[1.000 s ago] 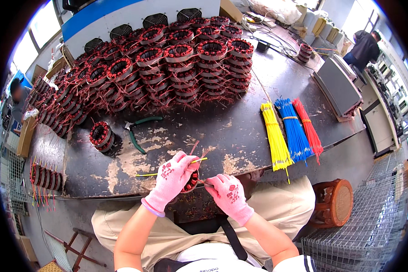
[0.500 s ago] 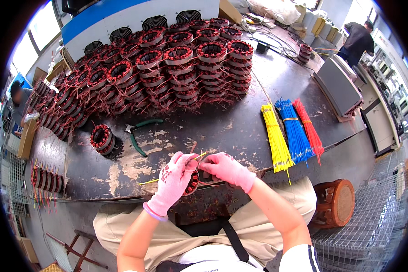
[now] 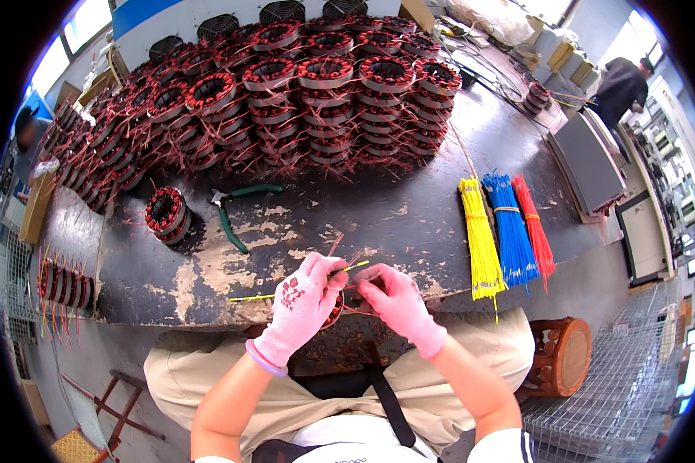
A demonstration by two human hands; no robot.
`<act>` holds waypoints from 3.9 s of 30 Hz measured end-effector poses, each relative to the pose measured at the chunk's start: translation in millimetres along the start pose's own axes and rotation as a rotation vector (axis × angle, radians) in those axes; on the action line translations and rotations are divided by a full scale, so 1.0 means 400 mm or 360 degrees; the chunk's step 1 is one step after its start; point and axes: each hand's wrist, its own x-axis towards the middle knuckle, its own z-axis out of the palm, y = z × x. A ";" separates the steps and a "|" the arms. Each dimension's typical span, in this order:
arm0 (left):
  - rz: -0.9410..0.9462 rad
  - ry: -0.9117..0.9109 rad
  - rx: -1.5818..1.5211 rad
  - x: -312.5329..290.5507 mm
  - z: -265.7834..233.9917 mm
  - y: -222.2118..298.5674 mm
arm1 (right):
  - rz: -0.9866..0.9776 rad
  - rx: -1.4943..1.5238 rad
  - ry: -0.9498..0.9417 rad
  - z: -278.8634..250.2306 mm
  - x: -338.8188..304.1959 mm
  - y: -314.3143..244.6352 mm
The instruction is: The person secures colored wires to a motor stator using cable ties. They then use pliers to cut off the excess length of the cable ties before setting the component aside.
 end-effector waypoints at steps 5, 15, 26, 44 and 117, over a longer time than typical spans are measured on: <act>0.0087 -0.0079 0.0066 0.002 -0.003 0.001 | -0.0301 -0.0026 0.0336 0.010 -0.053 0.011; 0.0243 -0.0189 0.0145 0.008 -0.013 0.018 | -0.0983 -0.0551 0.0324 -0.025 -0.021 0.002; 0.0183 -0.0166 0.0123 0.001 0.009 0.014 | -0.0436 -0.0300 -0.0049 -0.060 -0.004 -0.039; 0.0209 -0.0193 0.0089 0.006 0.014 0.005 | -0.1323 -0.1568 0.0312 -0.057 -0.002 0.029; 0.0168 -0.0202 0.0045 0.006 0.013 0.006 | -0.1398 -0.1538 0.0386 -0.069 -0.022 0.015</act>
